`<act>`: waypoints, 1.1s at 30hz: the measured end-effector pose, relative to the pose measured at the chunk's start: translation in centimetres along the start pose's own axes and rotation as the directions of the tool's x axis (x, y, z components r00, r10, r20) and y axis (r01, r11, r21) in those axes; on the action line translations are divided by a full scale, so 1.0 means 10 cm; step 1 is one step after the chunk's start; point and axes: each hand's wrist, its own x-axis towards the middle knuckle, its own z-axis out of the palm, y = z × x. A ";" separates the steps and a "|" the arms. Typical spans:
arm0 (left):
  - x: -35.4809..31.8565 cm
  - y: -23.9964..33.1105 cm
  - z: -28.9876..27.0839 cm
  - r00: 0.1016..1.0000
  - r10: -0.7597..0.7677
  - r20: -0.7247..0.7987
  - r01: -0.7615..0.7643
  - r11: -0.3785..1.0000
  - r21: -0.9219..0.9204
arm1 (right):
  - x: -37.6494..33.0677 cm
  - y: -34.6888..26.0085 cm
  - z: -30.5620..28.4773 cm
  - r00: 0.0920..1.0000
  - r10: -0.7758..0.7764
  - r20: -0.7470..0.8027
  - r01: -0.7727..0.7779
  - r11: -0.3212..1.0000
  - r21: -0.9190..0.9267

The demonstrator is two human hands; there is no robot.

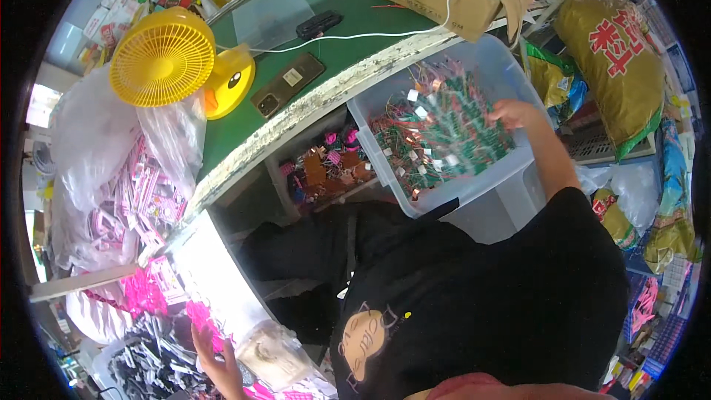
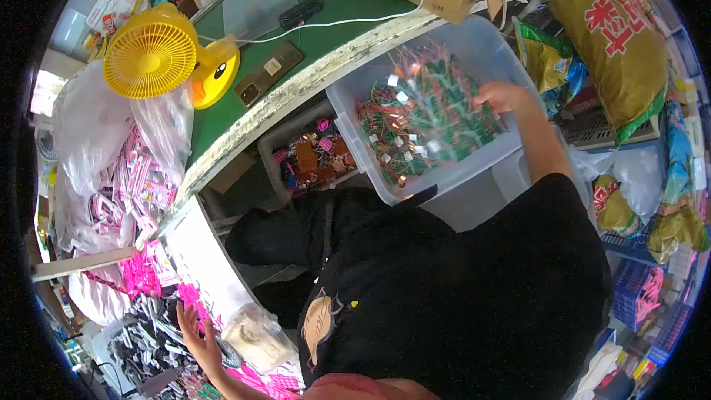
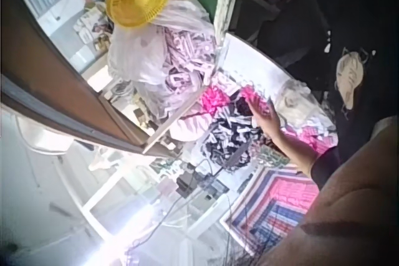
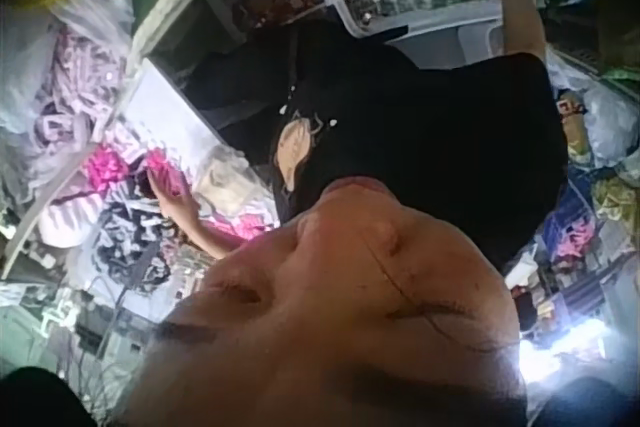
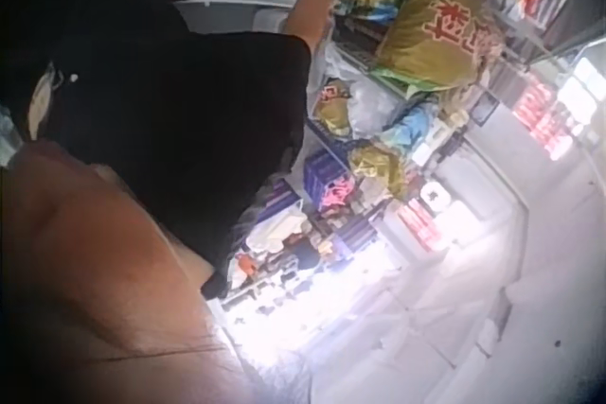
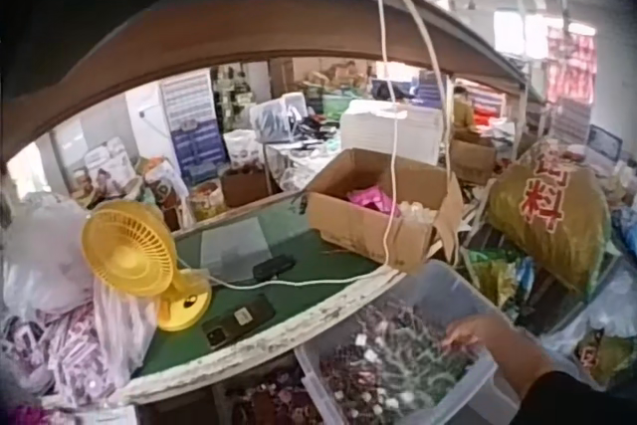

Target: Assembling a toy by installing circuit boards into a plastic housing and applying glue.

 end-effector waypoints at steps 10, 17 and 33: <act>0.08 0.38 0.18 0.999 0.038 0.036 -0.035 0.997 -0.063 | -0.22 0.11 -0.37 0.982 -0.190 0.015 0.188 0.977 0.099; 0.63 1.41 1.16 0.862 0.301 0.407 -0.156 0.923 -0.351 | 0.63 0.44 0.43 0.947 -0.241 0.211 0.203 0.962 0.184; 1.24 2.79 3.76 0.497 0.342 0.797 0.596 0.532 -0.601 | 0.29 0.59 0.45 0.899 -0.423 0.112 0.364 0.864 0.348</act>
